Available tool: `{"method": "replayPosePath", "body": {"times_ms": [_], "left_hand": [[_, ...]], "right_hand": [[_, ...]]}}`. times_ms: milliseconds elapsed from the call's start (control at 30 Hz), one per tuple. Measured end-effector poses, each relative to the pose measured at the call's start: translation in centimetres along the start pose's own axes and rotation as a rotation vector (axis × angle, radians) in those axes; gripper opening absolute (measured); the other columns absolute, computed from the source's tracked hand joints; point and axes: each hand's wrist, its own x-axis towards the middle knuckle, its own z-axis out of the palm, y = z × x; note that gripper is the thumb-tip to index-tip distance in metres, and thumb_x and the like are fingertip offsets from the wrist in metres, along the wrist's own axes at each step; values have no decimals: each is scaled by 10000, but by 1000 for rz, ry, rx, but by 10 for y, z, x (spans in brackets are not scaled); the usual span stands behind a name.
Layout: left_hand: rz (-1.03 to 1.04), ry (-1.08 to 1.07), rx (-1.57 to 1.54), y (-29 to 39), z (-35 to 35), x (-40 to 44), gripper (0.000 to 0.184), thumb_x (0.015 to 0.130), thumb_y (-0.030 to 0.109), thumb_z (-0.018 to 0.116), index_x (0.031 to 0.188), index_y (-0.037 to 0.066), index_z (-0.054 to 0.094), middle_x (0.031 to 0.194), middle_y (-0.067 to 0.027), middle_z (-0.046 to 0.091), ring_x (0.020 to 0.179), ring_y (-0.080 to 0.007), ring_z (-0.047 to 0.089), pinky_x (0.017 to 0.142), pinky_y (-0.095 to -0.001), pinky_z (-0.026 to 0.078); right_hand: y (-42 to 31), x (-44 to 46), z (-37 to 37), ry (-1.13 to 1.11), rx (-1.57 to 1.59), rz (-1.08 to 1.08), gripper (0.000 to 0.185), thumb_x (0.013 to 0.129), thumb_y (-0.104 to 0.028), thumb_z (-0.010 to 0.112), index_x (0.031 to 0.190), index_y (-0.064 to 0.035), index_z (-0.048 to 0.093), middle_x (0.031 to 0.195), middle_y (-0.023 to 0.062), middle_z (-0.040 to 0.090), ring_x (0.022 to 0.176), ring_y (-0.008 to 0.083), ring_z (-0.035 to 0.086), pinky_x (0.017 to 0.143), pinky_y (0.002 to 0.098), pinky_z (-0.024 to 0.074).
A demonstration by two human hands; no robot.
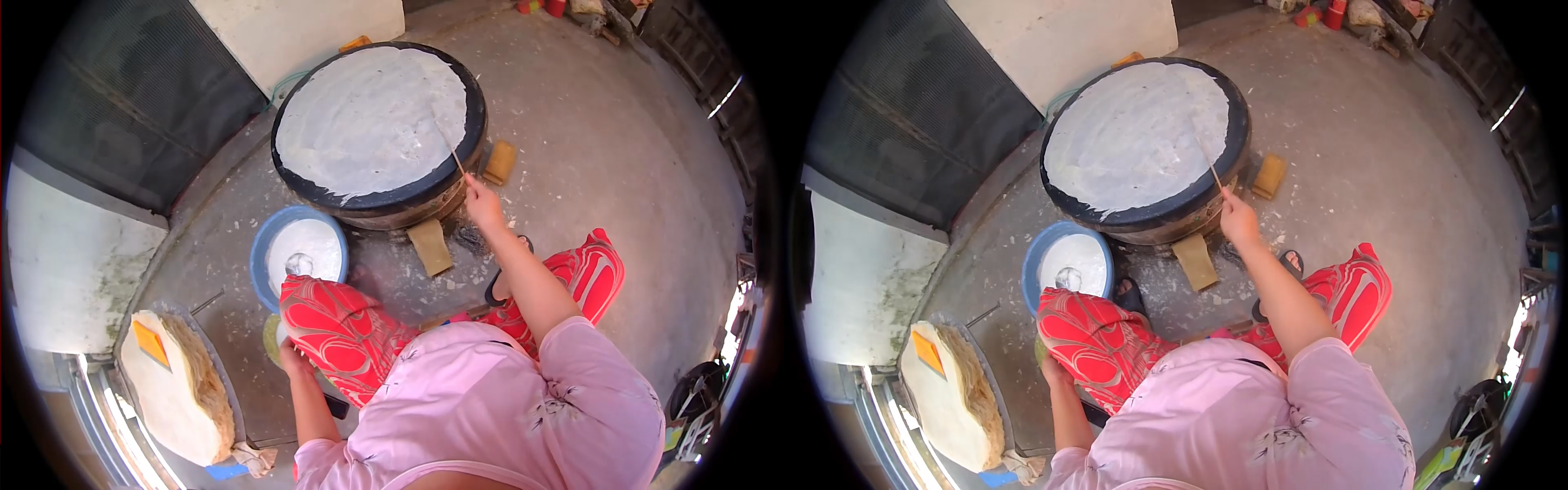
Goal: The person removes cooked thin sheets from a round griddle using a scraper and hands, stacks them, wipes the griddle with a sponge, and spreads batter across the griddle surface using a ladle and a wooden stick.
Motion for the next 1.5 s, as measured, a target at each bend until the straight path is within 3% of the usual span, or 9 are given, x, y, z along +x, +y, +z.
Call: {"method": "replayPosePath", "body": {"times_ms": [100,167,400,767,1167,1267,1367,1433,1500], "left_hand": [[223,68,7,13,11,-12,329,866,214,421,1103,7,514,1088,-95,533,1015,-211,506,827,-369,442],[395,105,41,25,23,-27,324,874,204,449,1134,19,499,1101,-95,521,1024,-197,490,828,-347,426],[713,57,60,47,78,-93,317,902,154,408,1175,7,471,1153,-91,487,1061,-175,463,888,-308,369],[1261,94,674,32,96,-124,365,893,133,401,1215,-36,425,1292,-155,370,1199,-239,360,1000,-354,269],[1383,203,912,32,104,-127,412,889,160,403,1255,-25,375,1308,-211,325,1219,-366,300,1014,-458,207],[1371,211,910,34,103,-126,415,889,167,402,1254,-28,375,1306,-213,325,1215,-366,304,1013,-453,212],[1354,205,900,36,105,-126,413,890,169,399,1250,-32,378,1305,-213,326,1214,-364,308,1012,-448,218],[1334,196,902,34,106,-126,411,890,169,398,1247,-33,380,1305,-213,327,1213,-363,310,1011,-446,220],[1340,201,886,34,108,-125,408,892,175,395,1243,-34,385,1303,-212,329,1211,-360,314,1010,-446,221]], "right_hand": [[28,-33,3,89,-709,-503,346,891,-168,409,1222,-165,514,698,44,592,583,107,532,530,251,447],[37,-47,5,-415,-339,-401,362,884,-160,450,1244,-162,490,778,59,623,660,126,572,582,256,466],[-57,-94,-13,-714,329,-96,618,836,16,486,1365,-125,198,1068,80,538,685,113,562,536,220,477],[-64,-34,-1,-552,161,-44,504,875,-13,401,1350,-132,285,1041,18,532,495,49,422,399,184,355],[-95,72,79,-474,30,64,452,908,-106,322,1359,-138,300,888,42,568,501,82,404,421,216,381],[-93,91,93,-413,-134,7,433,893,-147,367,1326,-143,368,854,79,594,527,134,480,456,256,419],[-99,91,106,-238,-754,-430,416,870,-178,413,1285,-156,429,814,136,609,592,199,554,503,308,449],[-110,74,109,-250,-1042,-429,470,801,-81,396,1266,-131,439,986,190,586,939,339,562,748,426,453],[-91,75,107,-245,-960,-553,453,815,-90,393,1263,-134,445,925,168,595,828,306,582,667,400,463]]}}
